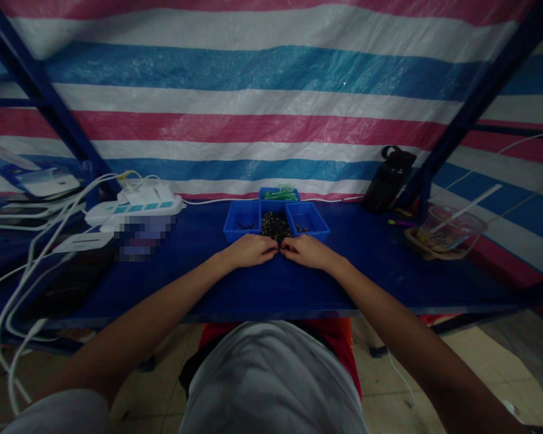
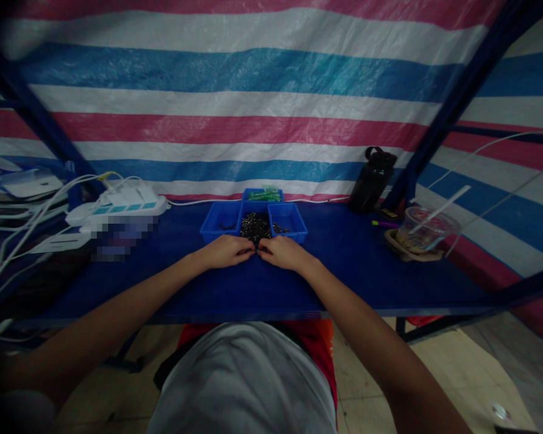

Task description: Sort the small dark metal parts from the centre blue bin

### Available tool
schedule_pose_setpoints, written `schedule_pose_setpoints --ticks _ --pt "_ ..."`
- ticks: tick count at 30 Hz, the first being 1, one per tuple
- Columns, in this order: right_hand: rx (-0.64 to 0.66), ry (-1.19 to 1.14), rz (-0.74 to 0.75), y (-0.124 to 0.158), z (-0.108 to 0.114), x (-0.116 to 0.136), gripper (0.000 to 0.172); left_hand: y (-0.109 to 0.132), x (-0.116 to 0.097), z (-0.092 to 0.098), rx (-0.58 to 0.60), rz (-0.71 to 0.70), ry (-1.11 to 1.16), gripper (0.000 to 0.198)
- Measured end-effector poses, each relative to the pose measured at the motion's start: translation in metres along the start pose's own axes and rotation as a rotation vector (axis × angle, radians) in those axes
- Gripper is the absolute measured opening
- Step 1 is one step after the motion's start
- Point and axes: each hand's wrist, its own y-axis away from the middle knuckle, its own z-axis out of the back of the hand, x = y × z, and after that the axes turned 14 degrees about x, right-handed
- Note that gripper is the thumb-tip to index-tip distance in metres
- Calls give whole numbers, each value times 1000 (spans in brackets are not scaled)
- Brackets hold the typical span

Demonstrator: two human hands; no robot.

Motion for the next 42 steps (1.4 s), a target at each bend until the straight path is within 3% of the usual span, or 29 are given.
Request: schedule_pose_setpoints --ticks 42 --pt "11 -4 -18 2 4 1 18 -1 2 -1 3 7 16 19"
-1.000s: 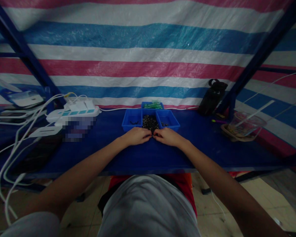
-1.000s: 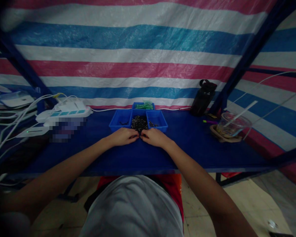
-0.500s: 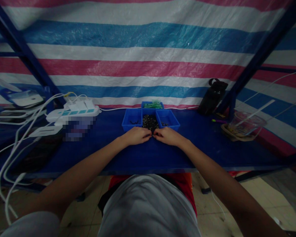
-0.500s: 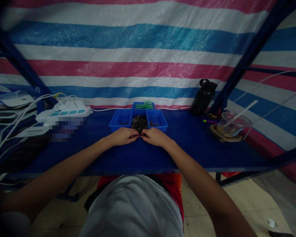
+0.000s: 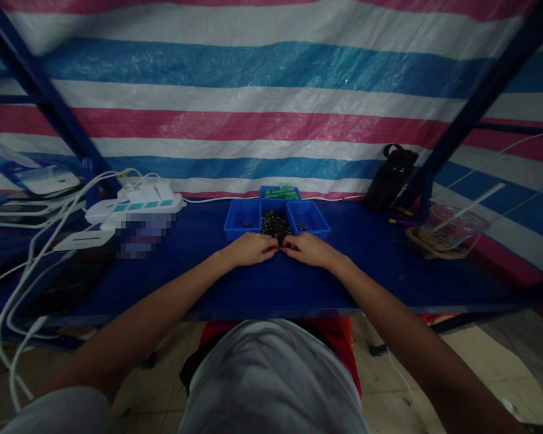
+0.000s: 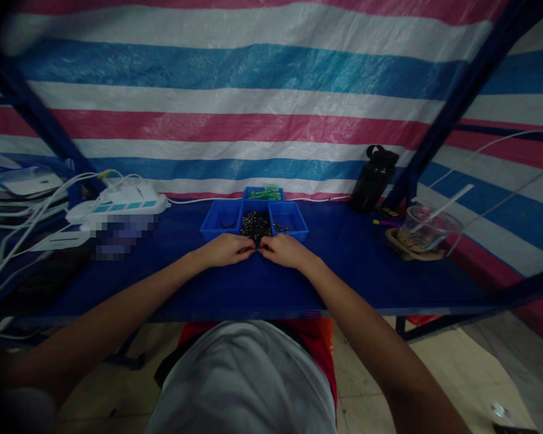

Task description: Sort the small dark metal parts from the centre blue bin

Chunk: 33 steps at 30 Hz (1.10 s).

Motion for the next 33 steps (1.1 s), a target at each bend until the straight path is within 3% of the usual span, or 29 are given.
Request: schedule_pose_setpoints --ticks 33 --pt "1 -3 -8 2 2 3 18 0 -1 1 3 0 33 19"
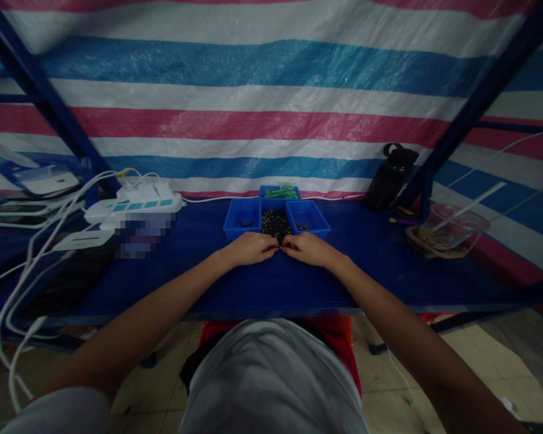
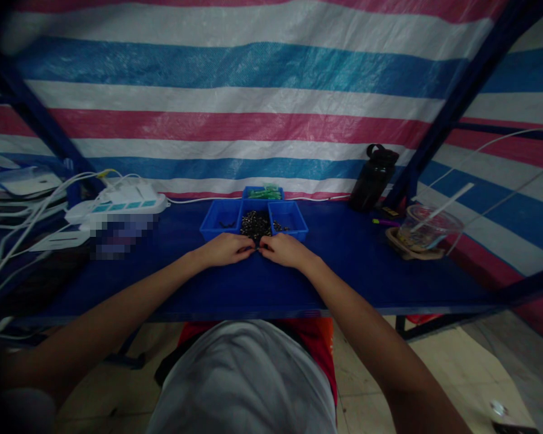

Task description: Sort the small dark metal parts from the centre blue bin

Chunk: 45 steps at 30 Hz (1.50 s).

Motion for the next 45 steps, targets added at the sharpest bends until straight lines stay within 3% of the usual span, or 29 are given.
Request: schedule_pose_setpoints --ticks 45 --pt "-17 -31 24 0 -1 -7 18 0 -1 2 12 3 0 19"
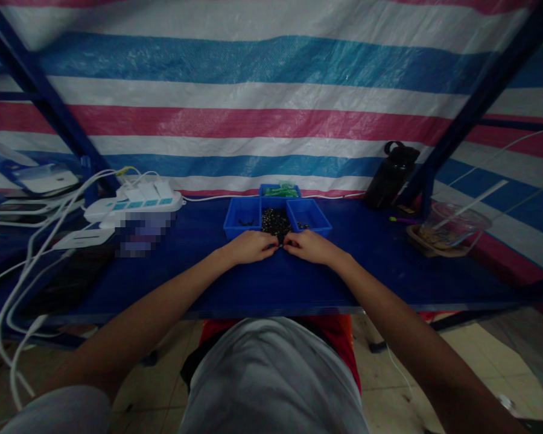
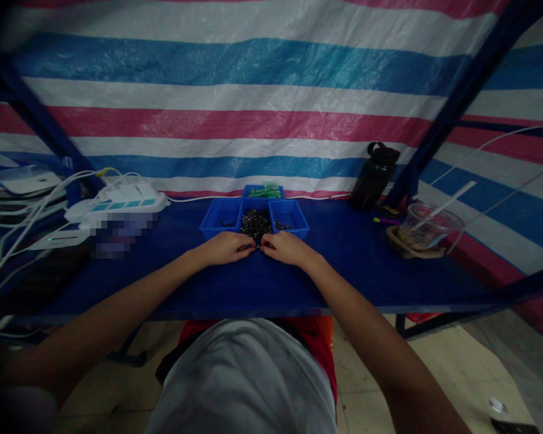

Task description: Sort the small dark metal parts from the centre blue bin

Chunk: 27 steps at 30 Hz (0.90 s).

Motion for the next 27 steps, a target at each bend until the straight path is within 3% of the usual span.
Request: schedule_pose_setpoints --ticks 27 --pt "13 -20 -6 1 2 2 18 0 0 0 3 8 7 18"
